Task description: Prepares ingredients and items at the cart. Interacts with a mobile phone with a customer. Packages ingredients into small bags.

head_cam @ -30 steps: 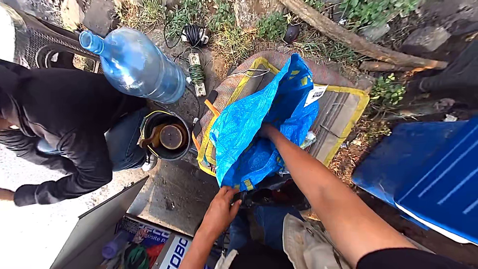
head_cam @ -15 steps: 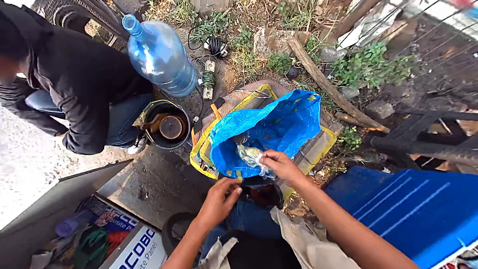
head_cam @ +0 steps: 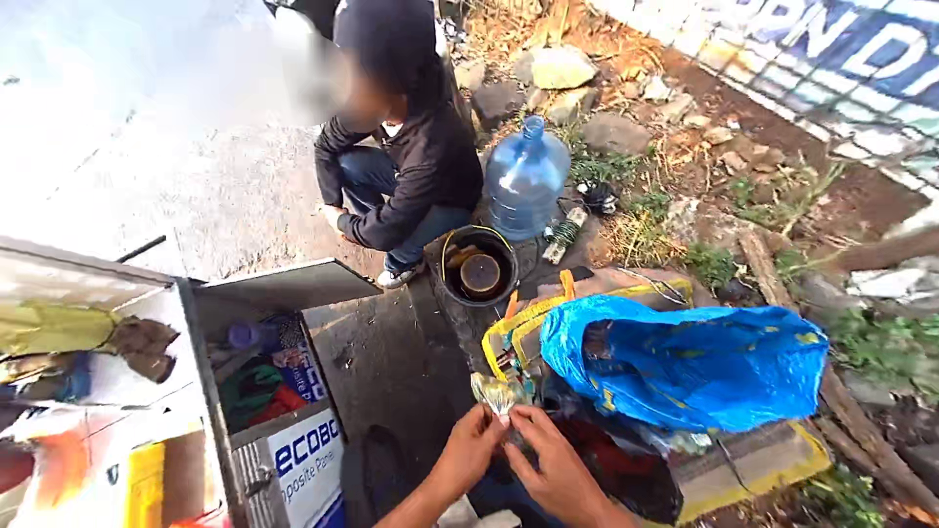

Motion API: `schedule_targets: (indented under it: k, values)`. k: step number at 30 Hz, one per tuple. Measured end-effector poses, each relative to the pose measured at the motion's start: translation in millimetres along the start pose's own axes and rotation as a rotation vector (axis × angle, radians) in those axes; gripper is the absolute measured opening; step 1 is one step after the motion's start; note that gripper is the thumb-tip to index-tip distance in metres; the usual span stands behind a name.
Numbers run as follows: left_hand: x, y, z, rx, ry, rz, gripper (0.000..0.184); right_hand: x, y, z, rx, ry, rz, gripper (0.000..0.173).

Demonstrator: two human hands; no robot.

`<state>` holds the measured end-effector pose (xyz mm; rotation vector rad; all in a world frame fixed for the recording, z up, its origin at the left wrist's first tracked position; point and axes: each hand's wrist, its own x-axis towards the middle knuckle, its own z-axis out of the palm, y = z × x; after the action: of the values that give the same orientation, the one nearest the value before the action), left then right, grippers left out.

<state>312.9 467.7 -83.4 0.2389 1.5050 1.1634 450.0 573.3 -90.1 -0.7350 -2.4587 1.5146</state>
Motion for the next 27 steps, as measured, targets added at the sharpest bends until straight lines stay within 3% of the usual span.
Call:
schedule_targets:
  k: [2, 6, 9, 11, 13, 21, 27]
  values:
    - [-18.7, -2.2, -33.1, 0.115, 0.026, 0.075, 0.025, 7.5, -15.6, 9.8, 0.016, -0.118, -0.056, 0.036]
    - [-49.7, 3.0, -78.2, 0.388, 0.069, 0.165, 0.026, 35.1, -36.7, 22.8, -0.204, -0.018, -0.364, 0.032]
    - [-67.1, 9.4, -94.5, 0.466, 0.075, 0.185, 0.028, 51.1, -57.6, 29.6, -0.309, -0.209, -0.536, 0.040]
    - [-74.8, 12.1, -101.1, 0.459, 0.083, 0.227, 0.027, 56.9, -69.4, 35.9, -0.338, -0.341, -0.539, 0.036]
    - [-81.7, 15.2, -106.9, 0.446, 0.116, 0.287, 0.026, 59.7, -78.2, 41.0, -0.322, -0.349, -0.505, 0.032]
    - [-88.5, 20.0, -122.2, 0.469, 0.320, 0.718, 0.018, 58.3, -97.6, 58.4, -0.052, -0.127, -0.324, 0.024]
    - [-81.5, 28.4, -128.1, 0.662, 0.441, 0.941, 0.013, 61.1, -100.3, 67.9, -0.068, 0.041, -0.402, 0.024]
